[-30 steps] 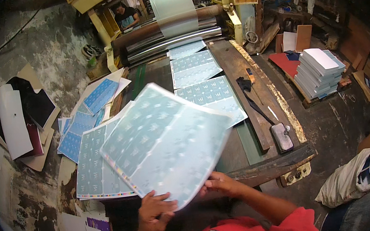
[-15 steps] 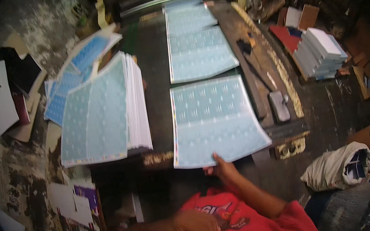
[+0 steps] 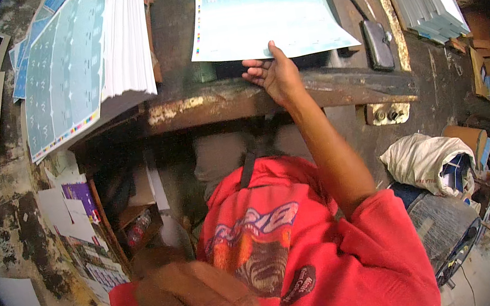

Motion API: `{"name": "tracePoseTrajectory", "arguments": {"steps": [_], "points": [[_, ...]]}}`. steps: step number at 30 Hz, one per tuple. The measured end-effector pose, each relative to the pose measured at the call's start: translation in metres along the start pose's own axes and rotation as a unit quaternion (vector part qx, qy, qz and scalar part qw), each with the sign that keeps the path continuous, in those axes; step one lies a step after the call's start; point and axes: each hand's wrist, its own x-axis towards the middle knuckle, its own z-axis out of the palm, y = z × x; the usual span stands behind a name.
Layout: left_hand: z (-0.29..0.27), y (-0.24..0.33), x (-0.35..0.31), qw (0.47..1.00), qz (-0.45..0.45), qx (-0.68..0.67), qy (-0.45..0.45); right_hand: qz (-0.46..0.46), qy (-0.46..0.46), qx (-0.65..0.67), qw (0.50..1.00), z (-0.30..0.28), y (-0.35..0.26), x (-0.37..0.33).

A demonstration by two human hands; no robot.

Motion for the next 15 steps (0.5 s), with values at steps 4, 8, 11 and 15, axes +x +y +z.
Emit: {"name": "tracePoseTrajectory", "arguments": {"steps": [4, 8, 11, 15], "points": [[0.011, 0.008, -0.002, 0.986, 0.031, 0.115, 0.115, -0.029, 0.04, 0.004, 0.999, 0.009, -0.004, 0.014], [-0.027, 0.018, -0.012, 0.793, 0.12, 0.536, 0.262, -0.028, 0.031, 0.032, 0.999, -0.002, 0.002, 0.033], [-0.105, 0.053, -0.023, 0.568, 0.083, 0.786, 0.229, -0.06, 0.094, 0.024, 0.993, 0.002, -0.001, 0.023], [-0.131, 0.08, -0.026, 0.378, -0.064, 0.899, 0.209, 0.024, 0.016, 0.003, 1.0, 0.046, -0.014, -0.027]]}}
